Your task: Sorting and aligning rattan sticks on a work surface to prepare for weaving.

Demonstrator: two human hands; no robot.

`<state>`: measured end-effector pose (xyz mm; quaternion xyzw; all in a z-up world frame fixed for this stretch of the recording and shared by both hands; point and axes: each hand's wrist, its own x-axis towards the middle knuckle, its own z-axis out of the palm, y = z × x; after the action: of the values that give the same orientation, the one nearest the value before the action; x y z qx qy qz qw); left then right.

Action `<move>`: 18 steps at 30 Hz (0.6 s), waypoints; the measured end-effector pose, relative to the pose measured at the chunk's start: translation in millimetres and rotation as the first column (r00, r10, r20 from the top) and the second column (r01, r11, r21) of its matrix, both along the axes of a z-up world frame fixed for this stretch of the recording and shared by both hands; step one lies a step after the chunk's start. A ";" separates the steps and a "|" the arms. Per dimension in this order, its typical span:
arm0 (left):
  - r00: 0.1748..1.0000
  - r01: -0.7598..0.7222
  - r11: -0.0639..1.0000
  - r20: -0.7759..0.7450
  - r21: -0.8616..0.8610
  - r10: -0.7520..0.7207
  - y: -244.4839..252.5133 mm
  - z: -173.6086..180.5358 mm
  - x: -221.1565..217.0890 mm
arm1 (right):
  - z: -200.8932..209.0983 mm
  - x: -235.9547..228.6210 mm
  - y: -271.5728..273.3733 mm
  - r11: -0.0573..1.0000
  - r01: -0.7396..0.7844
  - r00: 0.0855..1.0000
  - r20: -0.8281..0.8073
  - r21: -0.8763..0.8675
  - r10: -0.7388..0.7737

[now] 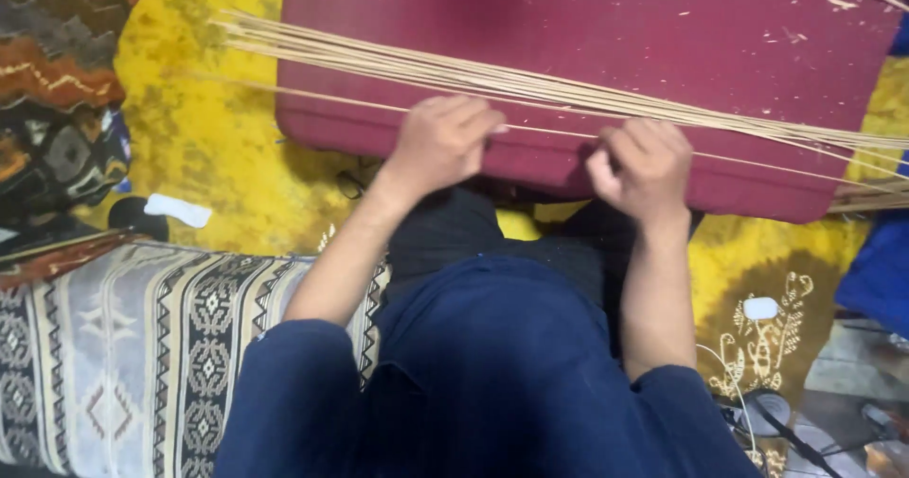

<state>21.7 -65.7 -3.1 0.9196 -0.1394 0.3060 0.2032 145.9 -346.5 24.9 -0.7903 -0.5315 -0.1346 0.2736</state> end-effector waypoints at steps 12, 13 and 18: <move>0.998 0.000 1.000 0.056 -0.011 0.001 -39.8 10.2 6.4 | 9.2 -13.6 16.9 0.999 -0.011 0.999 -0.042 0.050 0.013; 0.998 0.003 1.000 0.058 -0.012 -0.002 -32.0 5.7 3.9 | 11.0 -7.3 8.3 0.999 -0.008 0.999 -0.041 0.048 0.010; 0.998 -0.066 0.997 0.015 0.035 0.065 3.3 25.2 -8.7 | 11.2 15.5 -28.9 0.999 0.053 0.999 -0.012 -0.013 -0.053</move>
<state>13.0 -62.4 22.1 0.9249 -0.1159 0.3166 0.1759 161.5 -375.4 36.1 -0.8065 -0.5096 -0.1336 0.2682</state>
